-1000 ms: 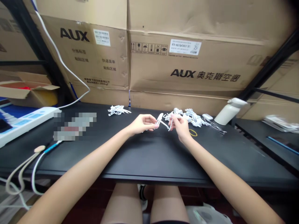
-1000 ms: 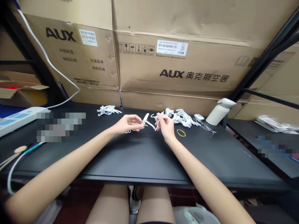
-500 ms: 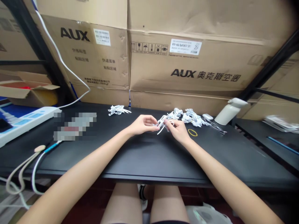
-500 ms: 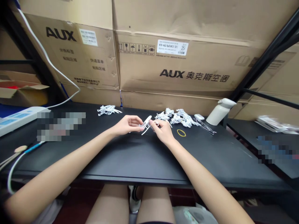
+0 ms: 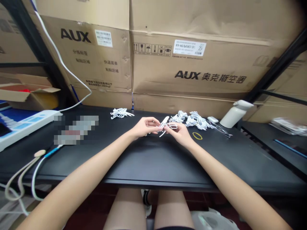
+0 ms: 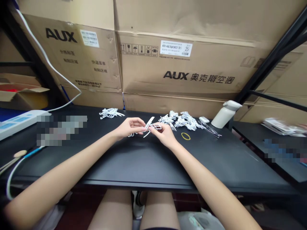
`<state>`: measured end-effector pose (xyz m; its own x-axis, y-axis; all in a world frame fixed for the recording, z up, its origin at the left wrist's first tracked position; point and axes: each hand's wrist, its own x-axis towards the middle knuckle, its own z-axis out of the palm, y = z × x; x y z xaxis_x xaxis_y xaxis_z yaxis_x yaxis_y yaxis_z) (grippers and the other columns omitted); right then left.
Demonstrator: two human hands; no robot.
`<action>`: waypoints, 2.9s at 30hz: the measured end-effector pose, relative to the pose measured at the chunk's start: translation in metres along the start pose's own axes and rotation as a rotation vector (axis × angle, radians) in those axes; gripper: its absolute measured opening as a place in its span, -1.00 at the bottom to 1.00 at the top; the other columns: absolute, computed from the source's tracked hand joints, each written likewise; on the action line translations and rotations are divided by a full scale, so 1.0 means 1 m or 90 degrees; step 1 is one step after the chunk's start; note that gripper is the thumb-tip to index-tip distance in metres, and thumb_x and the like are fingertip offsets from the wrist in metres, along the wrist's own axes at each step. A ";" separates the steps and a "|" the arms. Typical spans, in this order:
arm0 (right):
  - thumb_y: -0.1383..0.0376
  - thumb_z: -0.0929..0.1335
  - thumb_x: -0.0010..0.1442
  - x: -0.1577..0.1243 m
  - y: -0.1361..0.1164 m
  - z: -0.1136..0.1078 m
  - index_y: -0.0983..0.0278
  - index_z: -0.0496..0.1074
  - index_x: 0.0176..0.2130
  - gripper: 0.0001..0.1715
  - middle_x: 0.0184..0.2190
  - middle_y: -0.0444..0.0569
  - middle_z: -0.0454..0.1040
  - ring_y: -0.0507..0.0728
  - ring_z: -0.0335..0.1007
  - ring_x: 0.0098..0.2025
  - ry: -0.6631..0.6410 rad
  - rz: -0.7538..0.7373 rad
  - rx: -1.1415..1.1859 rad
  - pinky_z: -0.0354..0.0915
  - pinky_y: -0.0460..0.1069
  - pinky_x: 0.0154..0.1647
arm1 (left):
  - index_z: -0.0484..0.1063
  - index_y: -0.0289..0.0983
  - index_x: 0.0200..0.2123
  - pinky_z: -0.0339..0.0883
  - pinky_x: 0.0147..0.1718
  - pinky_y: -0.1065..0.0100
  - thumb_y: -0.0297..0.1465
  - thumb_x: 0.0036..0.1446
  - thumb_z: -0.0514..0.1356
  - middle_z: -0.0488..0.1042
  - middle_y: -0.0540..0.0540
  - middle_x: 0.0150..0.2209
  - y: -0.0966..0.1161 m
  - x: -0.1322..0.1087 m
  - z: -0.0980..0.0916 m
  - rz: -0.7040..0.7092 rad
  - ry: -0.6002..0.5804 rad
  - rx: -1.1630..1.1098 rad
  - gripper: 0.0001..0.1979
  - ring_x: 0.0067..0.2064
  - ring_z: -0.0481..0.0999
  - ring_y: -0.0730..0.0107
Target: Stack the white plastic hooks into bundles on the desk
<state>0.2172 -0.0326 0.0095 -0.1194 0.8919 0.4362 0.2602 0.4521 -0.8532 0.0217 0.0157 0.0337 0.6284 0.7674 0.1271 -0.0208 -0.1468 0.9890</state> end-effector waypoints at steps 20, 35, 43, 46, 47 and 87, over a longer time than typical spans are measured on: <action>0.08 0.44 0.02 0.006 0.006 -0.002 0.29 0.48 -0.39 -0.69 -0.60 -0.11 0.45 0.04 0.36 -0.58 0.226 0.018 0.046 0.35 -0.04 -0.53 | 0.48 -0.38 -0.32 0.48 -0.24 0.25 -0.30 -0.19 0.42 0.56 -0.16 -0.33 0.003 -0.001 0.001 -0.003 0.017 -0.006 -0.63 -0.27 0.55 0.33; 0.22 0.47 -0.12 0.010 0.007 -0.008 0.32 0.45 -0.48 -0.78 -0.67 -0.20 0.35 -0.04 0.25 -0.74 0.282 0.133 0.126 0.26 -0.10 -0.71 | 0.48 -0.39 -0.35 0.39 -0.03 0.16 -0.35 -0.30 0.45 0.58 -0.23 -0.22 -0.004 0.002 0.002 0.059 0.047 0.037 -0.61 -0.16 0.57 0.22; 0.13 0.53 -0.16 0.008 0.003 -0.004 0.31 0.52 -0.41 -0.65 -0.48 -0.04 0.55 0.09 0.52 -0.52 0.130 0.214 0.248 0.45 -0.08 -0.53 | 0.49 -0.40 -0.35 0.39 -0.07 0.17 -0.34 -0.27 0.44 0.58 -0.25 -0.22 -0.009 0.003 0.000 0.086 0.023 0.059 -0.63 -0.19 0.57 0.22; 0.14 0.53 -0.14 0.006 -0.002 -0.005 0.29 0.54 -0.36 -0.65 -0.36 0.00 0.59 0.15 0.57 -0.36 0.090 0.237 0.283 0.46 -0.11 -0.49 | 0.50 -0.40 -0.34 0.40 -0.08 0.19 -0.31 -0.24 0.43 0.58 -0.24 -0.22 -0.010 0.003 0.000 0.098 0.025 0.061 -0.63 -0.19 0.57 0.23; 0.16 0.54 -0.15 0.006 -0.003 -0.004 0.28 0.55 -0.33 -0.65 -0.33 0.01 0.59 0.16 0.58 -0.32 0.078 0.239 0.288 0.47 -0.12 -0.47 | 0.50 -0.40 -0.34 0.40 -0.09 0.19 -0.31 -0.23 0.42 0.58 -0.24 -0.22 -0.009 0.003 0.001 0.100 0.022 0.059 -0.63 -0.19 0.57 0.24; 0.23 0.45 -0.07 0.005 -0.007 -0.006 0.24 0.52 -0.45 -0.87 -0.28 -0.06 0.52 0.05 0.42 -0.38 0.076 0.109 0.224 0.35 -0.10 -0.55 | 0.42 -0.34 -0.20 0.48 -0.25 0.24 -0.18 -0.07 0.34 0.57 -0.22 -0.27 0.004 -0.002 -0.003 -0.069 -0.051 -0.031 -0.57 -0.18 0.58 0.19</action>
<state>0.2200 -0.0315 0.0194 0.0144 0.9563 0.2920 -0.0795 0.2922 -0.9531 0.0183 0.0152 0.0378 0.6889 0.7246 0.0152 0.0134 -0.0338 0.9993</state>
